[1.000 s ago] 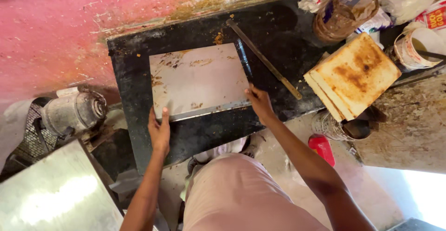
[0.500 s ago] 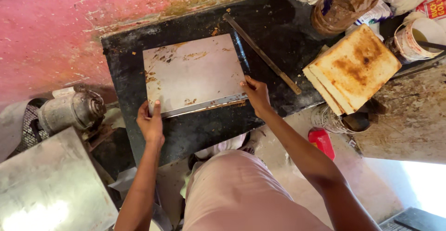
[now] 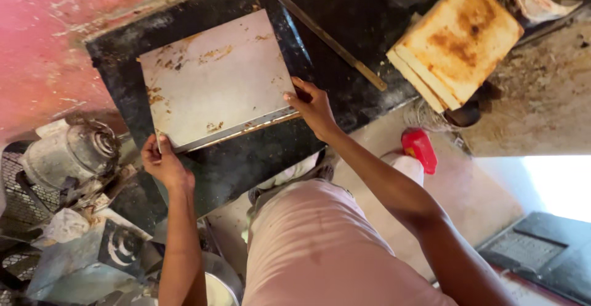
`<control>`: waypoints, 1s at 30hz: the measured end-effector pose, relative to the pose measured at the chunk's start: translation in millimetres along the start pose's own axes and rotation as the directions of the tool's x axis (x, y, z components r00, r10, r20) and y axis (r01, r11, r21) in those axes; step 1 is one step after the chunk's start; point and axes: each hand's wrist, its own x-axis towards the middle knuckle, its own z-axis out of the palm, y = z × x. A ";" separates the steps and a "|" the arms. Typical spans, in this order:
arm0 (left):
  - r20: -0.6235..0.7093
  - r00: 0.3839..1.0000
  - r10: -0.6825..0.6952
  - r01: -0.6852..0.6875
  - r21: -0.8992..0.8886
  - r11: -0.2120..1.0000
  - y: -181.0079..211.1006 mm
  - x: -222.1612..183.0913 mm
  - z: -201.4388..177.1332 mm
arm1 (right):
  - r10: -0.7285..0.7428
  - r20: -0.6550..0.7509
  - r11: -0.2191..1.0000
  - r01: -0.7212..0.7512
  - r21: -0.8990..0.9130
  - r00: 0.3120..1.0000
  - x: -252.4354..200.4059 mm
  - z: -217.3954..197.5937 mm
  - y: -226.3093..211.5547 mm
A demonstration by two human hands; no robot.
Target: The person slices the crusts off bread squares using a knife, collects the scraps into a metal tray by hand, and spreads a brown paste onto a thin layer of dough on a baking sheet using a knife.
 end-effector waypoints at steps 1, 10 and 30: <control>-0.014 1.000 0.013 -0.013 0.039 0.999 2.1 0.1 -4.3 | -0.046 0.002 0.999 0.046 0.004 0.999 -4.4 3.1 -3.3; 0.026 0.988 0.155 -0.157 0.088 0.984 55.8 42.1 30.2 | -0.133 0.061 0.990 0.135 -0.031 0.989 56.6 22.9 -33.7; 0.415 0.813 0.410 -0.570 0.417 0.708 41.0 332.7 134.1 | 0.017 0.190 0.927 0.056 -0.371 0.982 87.4 -48.1 41.6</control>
